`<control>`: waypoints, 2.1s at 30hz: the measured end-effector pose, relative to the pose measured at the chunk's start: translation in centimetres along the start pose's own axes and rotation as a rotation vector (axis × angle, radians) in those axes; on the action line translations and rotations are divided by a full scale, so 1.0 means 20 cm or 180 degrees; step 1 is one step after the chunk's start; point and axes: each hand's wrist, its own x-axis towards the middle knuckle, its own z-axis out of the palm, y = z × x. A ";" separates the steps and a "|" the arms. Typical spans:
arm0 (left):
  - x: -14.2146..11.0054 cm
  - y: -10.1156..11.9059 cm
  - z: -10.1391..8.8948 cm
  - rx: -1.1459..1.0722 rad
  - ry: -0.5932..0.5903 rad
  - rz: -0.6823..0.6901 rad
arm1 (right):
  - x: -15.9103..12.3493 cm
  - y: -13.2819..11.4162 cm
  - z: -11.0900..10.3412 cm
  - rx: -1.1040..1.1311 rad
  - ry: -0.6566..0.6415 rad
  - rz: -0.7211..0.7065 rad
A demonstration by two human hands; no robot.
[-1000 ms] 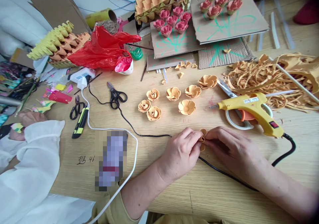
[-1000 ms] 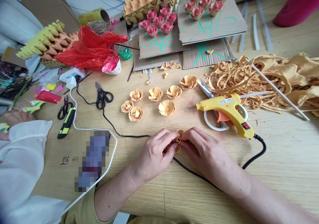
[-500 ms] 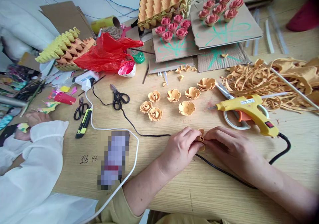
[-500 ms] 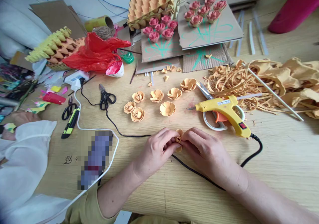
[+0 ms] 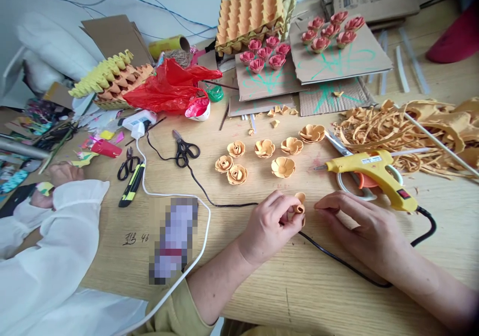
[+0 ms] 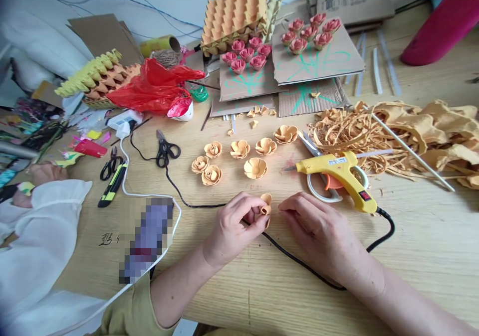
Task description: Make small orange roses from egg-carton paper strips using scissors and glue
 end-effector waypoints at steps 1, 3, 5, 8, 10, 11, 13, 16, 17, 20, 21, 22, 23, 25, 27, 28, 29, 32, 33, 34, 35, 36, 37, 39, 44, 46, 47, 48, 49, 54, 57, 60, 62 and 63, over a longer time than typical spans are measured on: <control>0.00 0.00 0.00 0.0008 0.0072 0.0044 | 0.00 0.01 0.00 -0.0003 0.0004 0.0002; 0.01 0.00 -0.01 0.0026 0.0184 0.0104 | 0.00 0.01 0.00 0.0028 -0.0006 -0.0006; 0.01 0.01 0.00 0.0043 0.0248 0.0152 | 0.00 0.01 0.00 0.0099 -0.0017 0.0015; 0.01 0.03 0.00 0.0059 0.0342 0.0266 | 0.00 0.00 0.01 0.0418 -0.0070 0.0369; 0.01 0.04 0.00 0.0098 0.0390 0.0357 | 0.00 -0.01 0.02 0.0997 -0.0183 0.0821; 0.01 0.04 0.00 0.0117 0.0408 0.0398 | 0.00 -0.01 0.02 0.1374 -0.0249 0.1019; 0.01 0.05 0.00 0.0144 0.0446 0.0455 | 0.01 -0.03 0.03 0.2120 -0.0393 0.1260; 0.00 0.06 0.00 0.0153 0.0511 0.0487 | 0.02 -0.05 0.04 0.2832 -0.0663 0.1449; 0.00 0.06 0.00 0.0148 0.0518 0.0488 | 0.03 -0.06 0.04 0.2965 -0.0751 0.1518; -0.01 0.06 0.00 0.0071 0.0485 0.0487 | 0.04 -0.06 0.03 0.3239 -0.0879 0.1677; -0.01 0.06 0.00 0.0040 0.0467 0.0487 | 0.04 -0.07 0.03 0.3314 -0.0886 0.1712; -0.01 0.06 0.00 0.0019 0.0452 0.0487 | 0.04 -0.06 0.03 0.3384 -0.0880 0.1746; -0.01 0.06 0.00 0.0011 0.0442 0.0489 | 0.04 -0.06 0.03 0.3440 -0.0865 0.1769; -0.01 0.06 0.00 0.0037 0.0427 0.0505 | 0.04 -0.06 0.03 0.3488 -0.0824 0.1782; -0.01 0.05 0.00 0.0098 0.0399 0.0517 | 0.04 -0.06 0.04 0.3456 -0.0781 0.1753; -0.01 0.05 0.00 0.0126 0.0382 0.0507 | 0.04 -0.06 0.04 0.3420 -0.0754 0.1732; -0.01 0.05 0.00 0.0146 0.0365 0.0484 | 0.04 -0.06 0.04 0.3380 -0.0730 0.1713; -0.01 0.06 0.00 0.0151 0.0359 0.0394 | 0.04 -0.05 0.04 0.3316 -0.0675 0.1687; -0.01 0.06 0.00 0.0144 0.0372 0.0382 | 0.05 -0.05 0.04 0.3313 -0.0664 0.1690; -0.01 0.06 -0.01 0.0138 0.0383 0.0379 | 0.05 -0.06 0.04 0.3310 -0.0657 0.1696; -0.01 0.07 -0.01 0.0135 0.0389 0.0376 | 0.05 -0.06 0.03 0.3298 -0.0654 0.1703; -0.01 0.07 -0.01 0.0135 0.0387 0.0367 | 0.05 -0.06 0.03 0.3277 -0.0648 0.1708; -0.01 0.07 -0.01 0.0136 0.0378 0.0352 | 0.05 -0.05 0.03 0.3249 -0.0649 0.1715; -0.02 0.07 -0.01 0.0138 0.0359 0.0315 | 0.05 -0.05 0.03 0.3210 -0.0647 0.1725; -0.02 0.07 0.00 0.0100 0.0354 0.0310 | 0.04 -0.06 0.04 0.3296 -0.0655 0.1718; -0.02 0.07 0.00 0.0083 0.0373 0.0307 | 0.04 -0.06 0.04 0.3328 -0.0636 0.1748; -0.02 0.07 0.00 0.0082 0.0378 0.0309 | 0.04 -0.06 0.04 0.3334 -0.0624 0.1761; -0.02 0.07 0.00 0.0082 0.0377 0.0317 | 0.05 -0.06 0.04 0.3335 -0.0611 0.1765; -0.02 0.07 0.00 0.0079 0.0371 0.0335 | 0.05 -0.06 0.03 0.3332 -0.0599 0.1762; -0.01 0.07 0.00 0.0045 0.0336 0.0411 | 0.05 -0.06 0.03 0.3313 -0.0614 0.1748; -0.01 0.07 0.00 -0.0048 0.0324 0.0370 | 0.05 -0.06 0.03 0.3277 -0.0636 0.1722; -0.01 0.07 0.00 -0.0112 0.0340 0.0305 | 0.05 -0.05 0.02 0.3224 -0.0626 0.1702; -0.01 0.08 -0.01 -0.0106 0.0350 0.0268 | 0.06 -0.05 0.01 0.3158 -0.0600 0.1716; -0.01 0.08 -0.01 -0.0097 0.0356 0.0245 | 0.06 -0.04 0.01 0.3131 -0.0581 0.1724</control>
